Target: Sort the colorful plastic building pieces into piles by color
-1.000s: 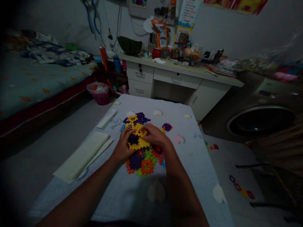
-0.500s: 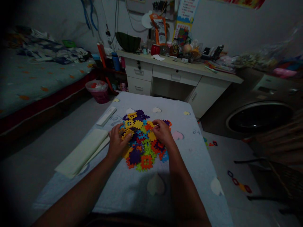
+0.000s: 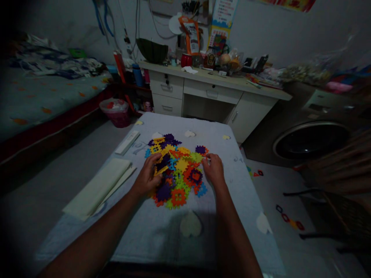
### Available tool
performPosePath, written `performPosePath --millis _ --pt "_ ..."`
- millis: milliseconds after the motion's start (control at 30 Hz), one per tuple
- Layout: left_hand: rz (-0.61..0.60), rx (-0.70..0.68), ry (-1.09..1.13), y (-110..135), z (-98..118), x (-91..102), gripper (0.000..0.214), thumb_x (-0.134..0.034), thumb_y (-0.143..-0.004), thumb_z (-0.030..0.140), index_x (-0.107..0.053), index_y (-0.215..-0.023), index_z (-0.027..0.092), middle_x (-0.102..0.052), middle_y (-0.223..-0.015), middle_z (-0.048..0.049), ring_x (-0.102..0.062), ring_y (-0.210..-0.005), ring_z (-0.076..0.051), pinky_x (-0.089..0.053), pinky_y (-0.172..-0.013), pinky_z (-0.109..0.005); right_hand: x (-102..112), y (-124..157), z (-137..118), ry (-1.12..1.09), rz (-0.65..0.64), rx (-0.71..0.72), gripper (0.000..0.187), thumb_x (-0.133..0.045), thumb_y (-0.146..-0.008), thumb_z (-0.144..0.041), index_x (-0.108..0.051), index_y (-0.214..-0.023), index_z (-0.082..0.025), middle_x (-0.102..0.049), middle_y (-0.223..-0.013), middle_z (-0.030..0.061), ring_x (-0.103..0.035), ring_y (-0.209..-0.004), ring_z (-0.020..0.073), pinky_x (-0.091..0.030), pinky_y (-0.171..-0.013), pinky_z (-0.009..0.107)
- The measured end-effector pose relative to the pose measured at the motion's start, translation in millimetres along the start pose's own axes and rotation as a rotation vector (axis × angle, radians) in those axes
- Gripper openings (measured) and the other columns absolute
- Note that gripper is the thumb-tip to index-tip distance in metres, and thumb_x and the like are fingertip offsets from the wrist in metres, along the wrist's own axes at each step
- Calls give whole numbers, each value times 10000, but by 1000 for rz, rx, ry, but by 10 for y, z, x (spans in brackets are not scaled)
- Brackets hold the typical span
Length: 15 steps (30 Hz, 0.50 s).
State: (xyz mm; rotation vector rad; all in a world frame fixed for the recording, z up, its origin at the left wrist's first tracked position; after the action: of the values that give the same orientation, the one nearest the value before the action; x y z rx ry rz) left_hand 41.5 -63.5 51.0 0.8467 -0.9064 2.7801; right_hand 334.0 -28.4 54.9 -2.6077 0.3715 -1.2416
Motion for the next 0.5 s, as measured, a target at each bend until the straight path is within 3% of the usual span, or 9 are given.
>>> performPosePath --millis 167,267,400,500 --pt "58 165 -253 -18 -159 44 517 -561 -844 441 -524 -1316 232 -499 -1368 -124 -431 -1307 -333 -343 -1103 -550 -246 139 3 61 -105 -35 402 -484 -914 -490 -652 -1069 -160 -673 -1016 126 -619 -944 254 -484 -862 396" --pt "54 244 -289 -20 -239 22 657 -624 -809 566 -499 -1355 223 -443 -1398 -149 -406 -1334 -356 -334 -1116 -560 -356 173 -148 5 -132 19 458 -523 -899 -497 -615 -1189 -155 -647 -1133 142 -615 -1016 265 -487 -905 414" --pt "-13 217 -164 -30 -213 -65 852 -676 -766 620 -371 -1460 229 -294 -1501 -162 -304 -1428 -360 -307 -1156 -551 -438 235 -374 -106 -180 143 480 -573 -879 -469 -583 -1258 -175 -609 -1216 138 -583 -1126 274 -475 -983 441" --pt "-85 141 -42 -38 -141 -126 876 -686 -765 618 -336 -1477 246 -247 -1538 -160 -265 -1457 -360 -288 -1171 -558 -470 280 -484 -212 -196 211 516 -605 -866 -423 -538 -1323 -194 -567 -1296 135 -550 -1198 275 -468 -1019 458"
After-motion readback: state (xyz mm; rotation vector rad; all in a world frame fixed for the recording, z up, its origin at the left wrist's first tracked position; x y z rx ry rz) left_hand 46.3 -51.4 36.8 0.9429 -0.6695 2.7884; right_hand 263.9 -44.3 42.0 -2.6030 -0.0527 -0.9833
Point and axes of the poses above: each hand's wrist, its own y-axis away from the middle knuckle, its own x-axis out of the back of the hand, z = x × y, the point moved 7 cm from there along -y, towards the middle knuckle
